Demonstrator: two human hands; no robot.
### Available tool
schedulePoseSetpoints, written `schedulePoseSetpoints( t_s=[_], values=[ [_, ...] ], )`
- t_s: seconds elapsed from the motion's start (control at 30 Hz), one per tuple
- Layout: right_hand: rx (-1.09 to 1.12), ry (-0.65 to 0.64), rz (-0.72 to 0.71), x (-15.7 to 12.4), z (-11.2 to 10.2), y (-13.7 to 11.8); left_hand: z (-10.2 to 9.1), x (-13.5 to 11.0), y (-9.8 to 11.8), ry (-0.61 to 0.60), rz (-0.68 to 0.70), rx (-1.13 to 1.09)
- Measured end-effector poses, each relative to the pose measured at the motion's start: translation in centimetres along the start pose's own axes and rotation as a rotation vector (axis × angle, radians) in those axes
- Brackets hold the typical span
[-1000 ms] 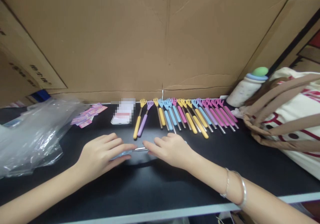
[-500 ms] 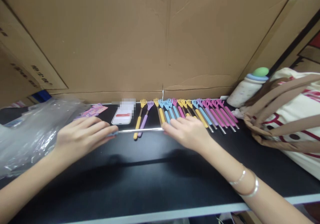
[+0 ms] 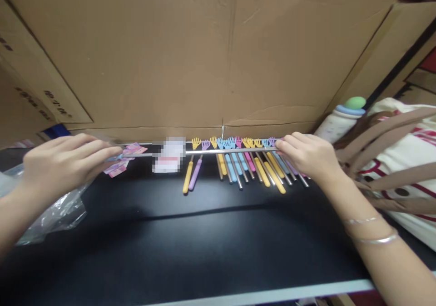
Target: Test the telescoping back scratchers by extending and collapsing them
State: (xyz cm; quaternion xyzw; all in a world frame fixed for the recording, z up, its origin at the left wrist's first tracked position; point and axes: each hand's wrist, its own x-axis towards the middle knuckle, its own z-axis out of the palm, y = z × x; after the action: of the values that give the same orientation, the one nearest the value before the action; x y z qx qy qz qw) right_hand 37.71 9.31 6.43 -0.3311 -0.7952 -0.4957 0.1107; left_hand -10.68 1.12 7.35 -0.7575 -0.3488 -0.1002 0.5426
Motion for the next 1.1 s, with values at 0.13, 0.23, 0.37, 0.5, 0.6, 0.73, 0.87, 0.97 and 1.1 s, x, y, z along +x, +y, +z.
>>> schedulePoseSetpoints(
  t_s=[0.13, 0.23, 0.37, 0.5, 0.6, 0.73, 0.87, 0.97, 1.1],
  values=[
    [-0.016, 0.018, -0.001, -1.6, 1.0, 1.0, 0.3, -1.0, -0.5, -0.039, -0.004, 0.000],
    [-0.044, 0.030, 0.010, -3.3, 1.9, 2.1, 0.8, -2.5, -1.0, -0.079, -0.032, -0.026],
    [-0.119, 0.019, 0.114, -5.3, 3.0, 3.7, 1.9, -5.0, -2.3, -0.115, -0.123, 0.014],
    [-0.122, -0.073, 0.150, -5.8, 3.0, 4.2, 2.5, -6.3, -3.1, -0.202, -0.185, 0.031],
    [-0.082, -0.222, 0.190, -5.5, 2.6, 3.8, 2.4, -6.2, -2.9, -0.294, -0.192, 0.010],
    [-0.007, -0.286, 0.243, -5.4, 2.6, 3.3, 2.1, -5.9, -2.4, -0.313, -0.196, -0.027],
    [0.060, -0.290, 0.192, -5.3, 2.7, 2.7, 2.5, -6.4, -2.5, -0.360, -0.201, -0.107],
    [0.136, -0.315, 0.160, -5.2, 3.0, 2.3, 3.1, -7.0, -2.8, -0.447, -0.215, -0.197],
    [0.172, -0.345, 0.162, -5.3, 3.4, 2.1, 3.5, -7.3, -2.9, -0.541, -0.252, -0.262]
  ],
)
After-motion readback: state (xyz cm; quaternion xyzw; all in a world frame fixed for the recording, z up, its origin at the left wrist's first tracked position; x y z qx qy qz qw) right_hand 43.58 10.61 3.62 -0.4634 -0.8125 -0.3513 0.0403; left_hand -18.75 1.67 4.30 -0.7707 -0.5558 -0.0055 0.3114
